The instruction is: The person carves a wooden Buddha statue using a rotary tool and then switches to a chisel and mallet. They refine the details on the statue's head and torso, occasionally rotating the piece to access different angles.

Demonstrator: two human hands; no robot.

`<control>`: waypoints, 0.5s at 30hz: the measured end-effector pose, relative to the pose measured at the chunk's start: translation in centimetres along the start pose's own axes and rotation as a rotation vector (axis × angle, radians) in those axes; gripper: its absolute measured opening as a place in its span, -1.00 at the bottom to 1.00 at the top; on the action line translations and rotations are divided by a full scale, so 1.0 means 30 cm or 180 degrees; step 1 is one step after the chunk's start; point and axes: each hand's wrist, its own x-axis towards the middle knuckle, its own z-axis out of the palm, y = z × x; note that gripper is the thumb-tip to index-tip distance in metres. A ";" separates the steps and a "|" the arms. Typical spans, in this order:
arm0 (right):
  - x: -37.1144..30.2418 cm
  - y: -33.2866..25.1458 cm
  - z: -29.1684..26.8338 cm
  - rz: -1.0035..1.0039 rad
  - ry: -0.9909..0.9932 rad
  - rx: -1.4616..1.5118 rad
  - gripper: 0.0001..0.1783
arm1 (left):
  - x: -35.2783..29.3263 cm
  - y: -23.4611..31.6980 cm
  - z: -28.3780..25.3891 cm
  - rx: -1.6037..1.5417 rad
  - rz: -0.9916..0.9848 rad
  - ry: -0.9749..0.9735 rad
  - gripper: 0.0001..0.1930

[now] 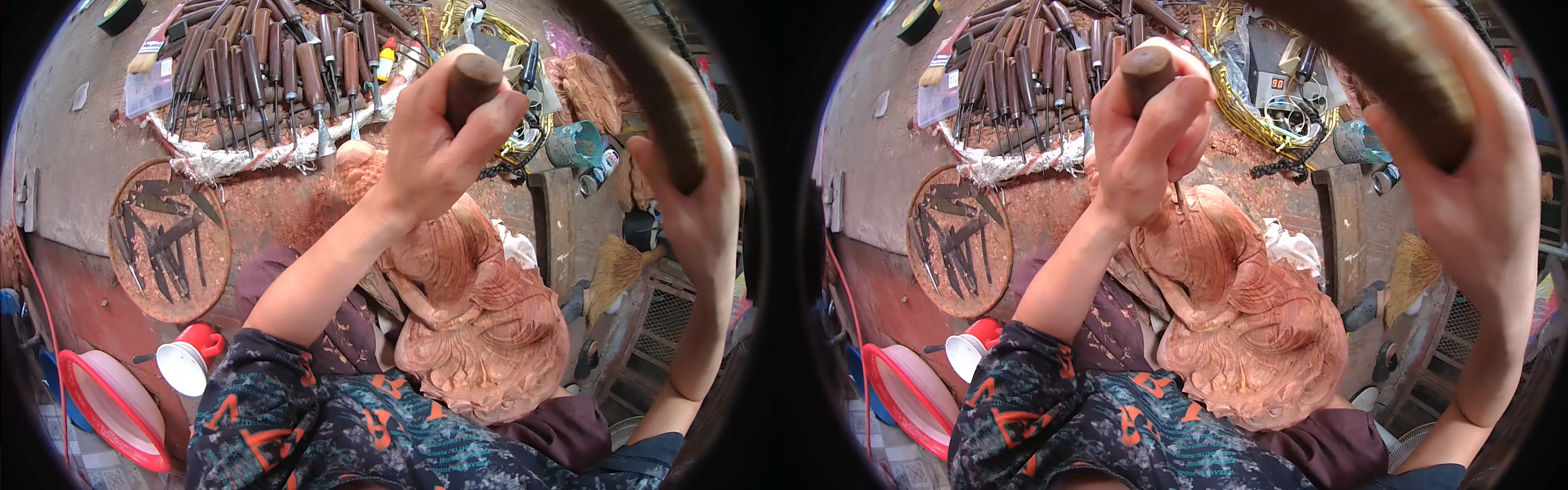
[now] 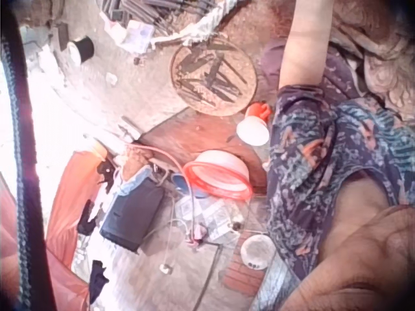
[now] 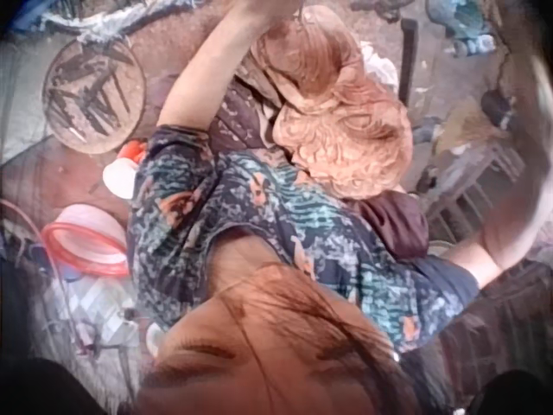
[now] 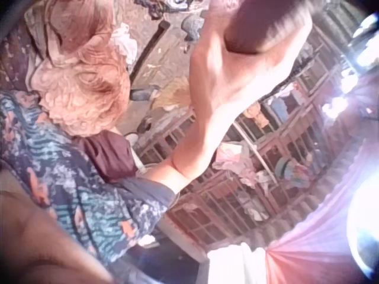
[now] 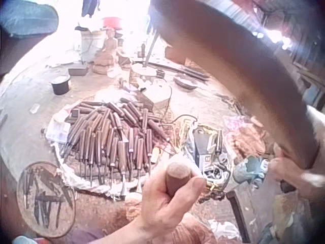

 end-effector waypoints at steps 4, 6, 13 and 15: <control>-0.025 0.009 0.002 0.0211 0.0026 0.0073 -0.48 | 0.004 -0.019 -0.011 0.0130 0.0223 -0.0272 -0.85; -0.040 0.020 0.009 -0.0236 0.0108 -0.0422 -0.48 | -0.003 0.011 0.009 0.0244 0.0023 -0.0202 -0.85; -0.121 -0.028 0.030 0.0502 -0.0069 -0.0032 -0.51 | 0.004 0.006 0.034 0.0433 0.0010 -0.0749 -0.86; -0.157 -0.014 0.040 0.0602 0.0053 0.0195 -0.46 | -0.009 0.005 0.050 0.0478 0.0126 -0.0746 -0.84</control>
